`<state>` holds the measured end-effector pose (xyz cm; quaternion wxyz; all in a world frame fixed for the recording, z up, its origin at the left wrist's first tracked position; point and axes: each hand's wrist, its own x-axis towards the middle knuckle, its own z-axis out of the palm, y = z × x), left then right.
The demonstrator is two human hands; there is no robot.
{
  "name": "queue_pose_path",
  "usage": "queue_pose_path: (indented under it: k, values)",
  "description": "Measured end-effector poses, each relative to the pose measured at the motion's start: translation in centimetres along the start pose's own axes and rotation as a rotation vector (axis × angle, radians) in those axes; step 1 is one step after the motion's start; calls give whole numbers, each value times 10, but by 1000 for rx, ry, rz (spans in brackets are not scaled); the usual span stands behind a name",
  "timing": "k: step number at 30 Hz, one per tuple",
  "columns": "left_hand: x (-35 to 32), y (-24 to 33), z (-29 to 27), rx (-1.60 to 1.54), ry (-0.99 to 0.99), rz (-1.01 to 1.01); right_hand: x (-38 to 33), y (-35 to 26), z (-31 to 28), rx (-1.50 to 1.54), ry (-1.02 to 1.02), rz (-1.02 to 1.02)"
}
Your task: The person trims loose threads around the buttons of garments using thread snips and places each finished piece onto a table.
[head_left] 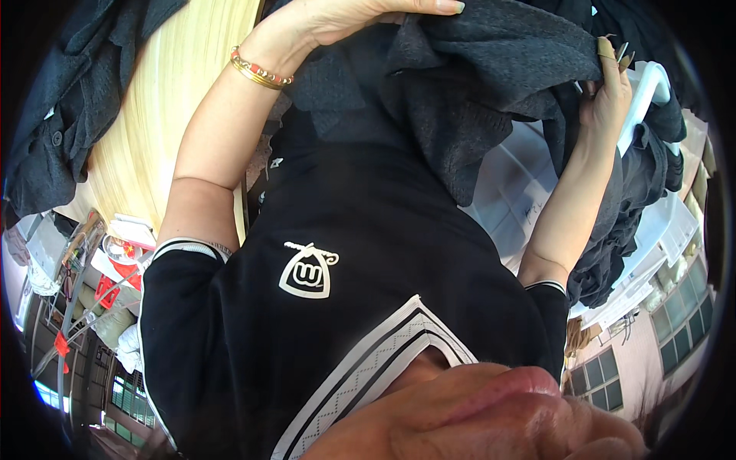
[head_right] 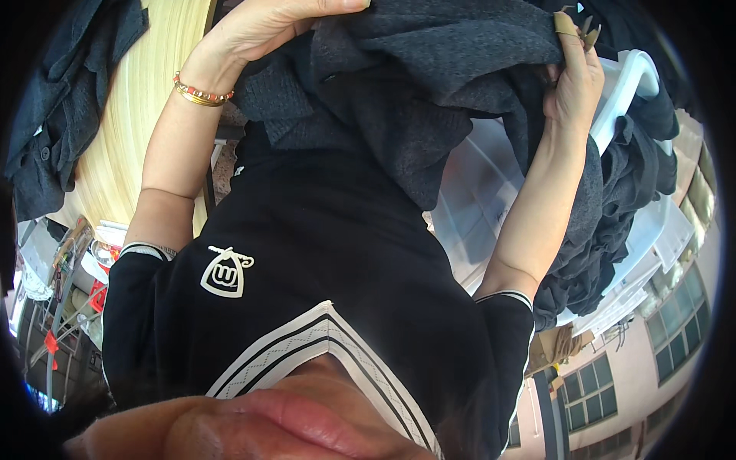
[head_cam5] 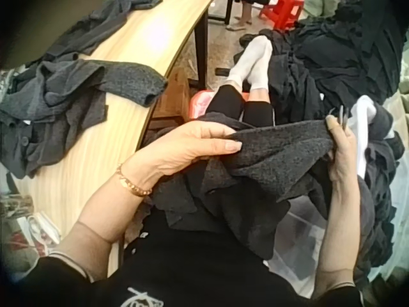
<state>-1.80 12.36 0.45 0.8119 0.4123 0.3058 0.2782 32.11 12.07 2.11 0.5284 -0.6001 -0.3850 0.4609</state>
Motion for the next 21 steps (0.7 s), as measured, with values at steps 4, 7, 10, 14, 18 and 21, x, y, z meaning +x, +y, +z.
queue_pose_path:
  k: [4,7,10,14,18,21]
  values:
    - [-1,-5,-7,-168,-148,7,4,-2,-3,76,-1,30]
    - [2,-7,-5,-255,-185,13,8,3,-10,99,-70,70]
    - [6,-15,-6,-283,-225,12,26,16,-29,88,-55,127]
    - [4,-14,-6,-251,-170,-3,15,11,-10,31,-50,129]
    - [6,-16,-3,-305,-178,40,22,18,-18,-138,4,4]
    - [6,-15,0,-300,-173,48,26,23,-25,-209,-60,-85]
